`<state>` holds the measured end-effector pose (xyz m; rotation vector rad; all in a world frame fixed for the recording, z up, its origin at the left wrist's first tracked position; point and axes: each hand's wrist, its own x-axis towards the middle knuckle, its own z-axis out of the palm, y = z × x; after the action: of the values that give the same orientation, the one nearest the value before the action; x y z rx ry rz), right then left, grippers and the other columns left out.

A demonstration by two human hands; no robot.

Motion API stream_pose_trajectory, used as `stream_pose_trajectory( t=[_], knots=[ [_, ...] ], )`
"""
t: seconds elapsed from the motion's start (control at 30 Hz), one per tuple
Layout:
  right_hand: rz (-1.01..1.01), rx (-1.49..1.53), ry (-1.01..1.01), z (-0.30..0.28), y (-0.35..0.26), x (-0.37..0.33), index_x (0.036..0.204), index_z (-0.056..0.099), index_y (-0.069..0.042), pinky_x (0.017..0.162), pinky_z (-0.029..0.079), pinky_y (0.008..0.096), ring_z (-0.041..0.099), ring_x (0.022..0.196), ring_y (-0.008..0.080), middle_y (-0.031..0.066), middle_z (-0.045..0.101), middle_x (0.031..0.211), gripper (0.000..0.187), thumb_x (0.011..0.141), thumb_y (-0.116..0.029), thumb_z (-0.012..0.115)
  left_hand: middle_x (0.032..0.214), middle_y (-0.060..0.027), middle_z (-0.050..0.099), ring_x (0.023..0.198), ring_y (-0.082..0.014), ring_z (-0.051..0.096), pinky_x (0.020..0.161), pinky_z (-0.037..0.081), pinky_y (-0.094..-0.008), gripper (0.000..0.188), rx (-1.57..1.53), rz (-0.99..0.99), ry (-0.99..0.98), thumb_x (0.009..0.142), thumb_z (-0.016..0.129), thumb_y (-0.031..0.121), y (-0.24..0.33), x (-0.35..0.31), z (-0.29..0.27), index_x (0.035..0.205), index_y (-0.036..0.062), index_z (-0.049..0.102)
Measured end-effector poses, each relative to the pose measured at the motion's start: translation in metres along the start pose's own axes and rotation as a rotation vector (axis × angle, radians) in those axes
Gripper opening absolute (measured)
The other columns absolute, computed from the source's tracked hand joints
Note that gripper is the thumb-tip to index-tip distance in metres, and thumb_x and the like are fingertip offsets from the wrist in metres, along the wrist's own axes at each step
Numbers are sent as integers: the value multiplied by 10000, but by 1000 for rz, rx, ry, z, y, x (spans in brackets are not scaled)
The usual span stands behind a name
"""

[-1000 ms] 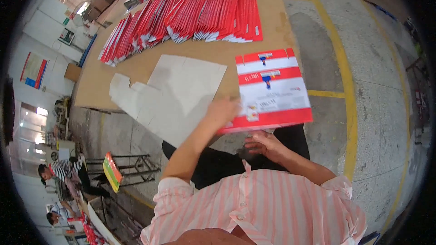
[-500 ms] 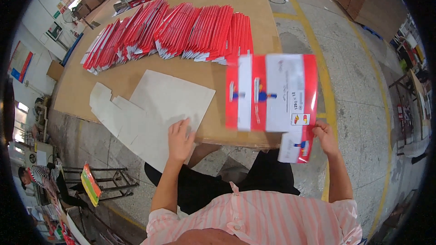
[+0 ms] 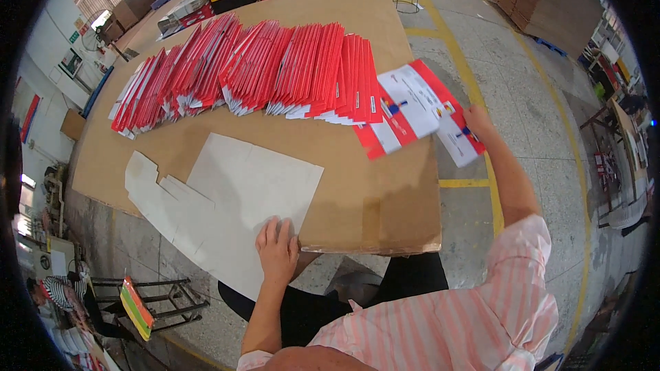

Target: Manually fold and stack printed paper box templates at a workbench.

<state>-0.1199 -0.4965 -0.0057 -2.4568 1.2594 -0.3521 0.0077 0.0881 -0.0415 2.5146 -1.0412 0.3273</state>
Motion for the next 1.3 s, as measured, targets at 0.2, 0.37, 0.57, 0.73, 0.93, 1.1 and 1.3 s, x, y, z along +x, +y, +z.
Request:
stream_pose_trajectory(
  t=[0.2,0.37,0.57,0.73,0.93,1.1,1.3],
  knots=[
    [3,-96,85,64,-82,72,938,663,47,849,496,509,626,967,442,307,634,1003,316,822,-211,521,1340,-158,477,1242,-359,420,1031,315,-489,439,-6,-35,-44,842,609,207,6,3,-1,1265,99,571],
    [-82,32,-93,107,-133,74,865,702,30,810,520,462,649,942,406,286,657,929,303,820,-260,625,1334,-162,484,1233,-362,430,1023,322,-494,436,13,-38,-51,847,601,209,5,4,-3,1268,102,569],
    [-132,18,-78,135,-207,55,949,677,17,791,514,489,648,934,413,281,652,983,287,820,-171,503,1340,-169,481,1233,-367,430,1026,322,-494,443,52,-49,-65,849,600,207,5,4,-9,1276,95,560],
    [-164,33,-111,129,-192,64,954,681,1,823,502,491,638,951,417,270,650,986,300,842,-205,493,1361,-181,464,1265,-393,397,1024,323,-517,551,-173,39,-105,806,685,253,1,0,-7,1310,96,526],
    [-393,299,-48,108,-174,-21,923,625,-8,745,495,465,631,839,381,221,645,908,267,885,-254,528,1446,-201,357,1302,-468,327,1044,304,-544,753,206,-23,-383,745,723,241,1,-62,-82,1410,107,398],
    [-562,779,-248,89,-177,-158,977,615,-18,638,471,335,574,690,224,123,608,802,134,887,-113,589,1426,-190,383,1289,-461,364,1040,344,-528,692,101,-83,-413,719,637,75,-33,-92,-92,1374,94,416],
    [-742,681,-348,29,-191,-301,1063,633,-36,680,481,318,596,791,229,107,618,937,236,829,-69,645,1007,-143,658,942,-351,618,775,504,-426,219,45,-52,-211,808,617,115,-15,-26,-197,1019,71,652]
  ],
)
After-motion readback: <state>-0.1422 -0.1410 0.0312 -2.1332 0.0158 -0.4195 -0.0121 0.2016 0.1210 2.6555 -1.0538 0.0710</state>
